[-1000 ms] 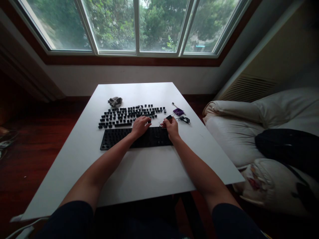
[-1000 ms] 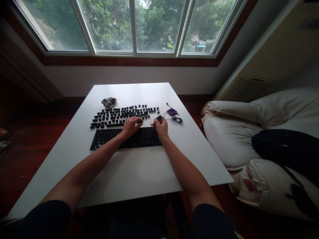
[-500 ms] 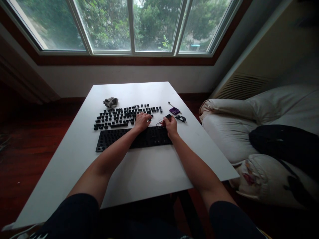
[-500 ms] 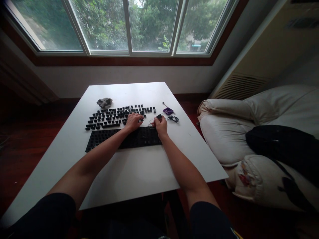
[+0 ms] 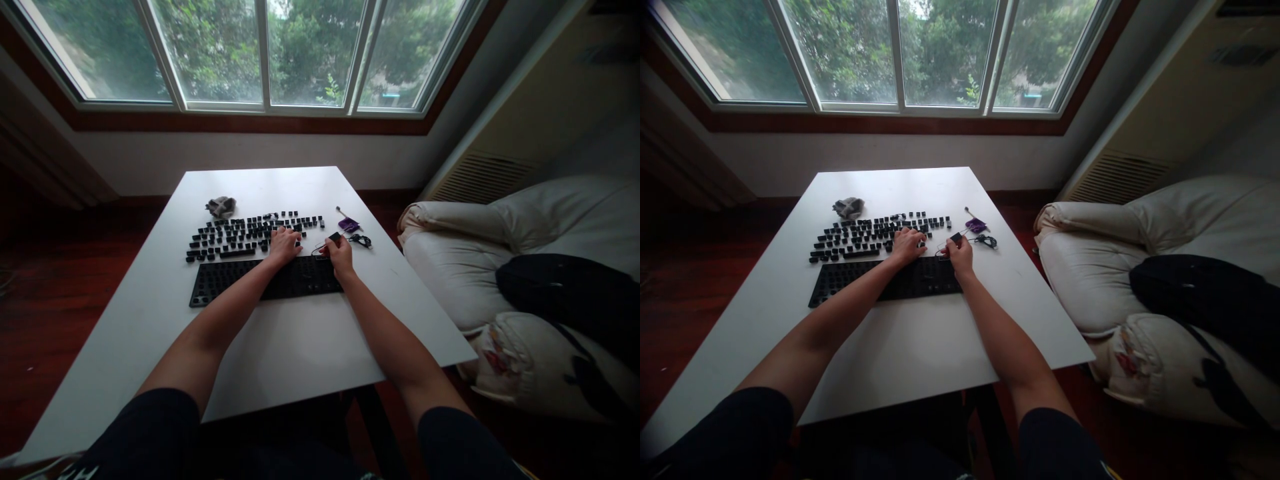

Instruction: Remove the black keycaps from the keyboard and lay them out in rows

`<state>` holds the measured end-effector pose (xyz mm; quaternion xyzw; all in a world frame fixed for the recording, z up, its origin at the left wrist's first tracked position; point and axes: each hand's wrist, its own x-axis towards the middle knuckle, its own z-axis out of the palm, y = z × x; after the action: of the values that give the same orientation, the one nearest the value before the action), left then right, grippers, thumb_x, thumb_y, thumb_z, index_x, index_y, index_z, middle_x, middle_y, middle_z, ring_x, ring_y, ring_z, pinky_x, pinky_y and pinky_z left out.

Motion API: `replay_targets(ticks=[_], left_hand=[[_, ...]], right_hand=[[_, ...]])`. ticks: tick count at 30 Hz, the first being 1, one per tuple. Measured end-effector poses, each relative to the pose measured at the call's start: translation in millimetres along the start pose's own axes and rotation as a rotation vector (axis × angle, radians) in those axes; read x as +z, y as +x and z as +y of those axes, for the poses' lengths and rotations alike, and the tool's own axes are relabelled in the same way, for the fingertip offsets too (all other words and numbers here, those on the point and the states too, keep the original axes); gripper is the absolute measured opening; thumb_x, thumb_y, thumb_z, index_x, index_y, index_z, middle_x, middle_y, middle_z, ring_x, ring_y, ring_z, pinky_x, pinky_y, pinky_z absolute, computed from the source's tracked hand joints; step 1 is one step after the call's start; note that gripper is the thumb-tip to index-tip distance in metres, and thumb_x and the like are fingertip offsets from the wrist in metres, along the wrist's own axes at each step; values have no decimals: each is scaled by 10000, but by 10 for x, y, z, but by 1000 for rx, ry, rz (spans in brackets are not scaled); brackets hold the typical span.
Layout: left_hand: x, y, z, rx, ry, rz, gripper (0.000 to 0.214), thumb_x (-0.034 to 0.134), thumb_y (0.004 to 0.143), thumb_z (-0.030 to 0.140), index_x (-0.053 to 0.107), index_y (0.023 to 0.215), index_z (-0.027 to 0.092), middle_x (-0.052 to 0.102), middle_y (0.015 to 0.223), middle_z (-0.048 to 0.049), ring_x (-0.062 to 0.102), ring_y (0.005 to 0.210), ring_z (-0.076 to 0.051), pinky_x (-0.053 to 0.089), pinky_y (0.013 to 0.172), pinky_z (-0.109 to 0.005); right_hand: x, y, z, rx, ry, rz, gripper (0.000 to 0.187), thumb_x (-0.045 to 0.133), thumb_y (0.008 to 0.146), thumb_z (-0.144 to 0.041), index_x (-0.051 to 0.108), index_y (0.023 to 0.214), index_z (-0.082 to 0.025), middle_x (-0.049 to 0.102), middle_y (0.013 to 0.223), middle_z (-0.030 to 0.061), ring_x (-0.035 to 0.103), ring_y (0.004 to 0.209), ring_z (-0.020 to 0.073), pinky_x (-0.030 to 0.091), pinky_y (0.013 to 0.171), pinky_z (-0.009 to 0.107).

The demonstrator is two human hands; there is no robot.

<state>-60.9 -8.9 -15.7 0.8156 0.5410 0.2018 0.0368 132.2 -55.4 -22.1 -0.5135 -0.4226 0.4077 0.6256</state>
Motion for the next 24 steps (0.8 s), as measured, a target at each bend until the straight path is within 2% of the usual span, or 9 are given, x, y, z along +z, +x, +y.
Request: replay_targets(ticks=[24], left_hand=[[-2, -13, 5, -37, -23, 24, 159, 686, 792, 253, 724, 946, 264, 670, 1060, -100, 482, 1102, -336, 345, 931, -486]], right_hand=[[-3, -1, 19, 6, 9, -23, 318, 704, 767, -463, 535, 879, -218, 621, 673, -48, 654, 566, 151, 526, 513, 250]])
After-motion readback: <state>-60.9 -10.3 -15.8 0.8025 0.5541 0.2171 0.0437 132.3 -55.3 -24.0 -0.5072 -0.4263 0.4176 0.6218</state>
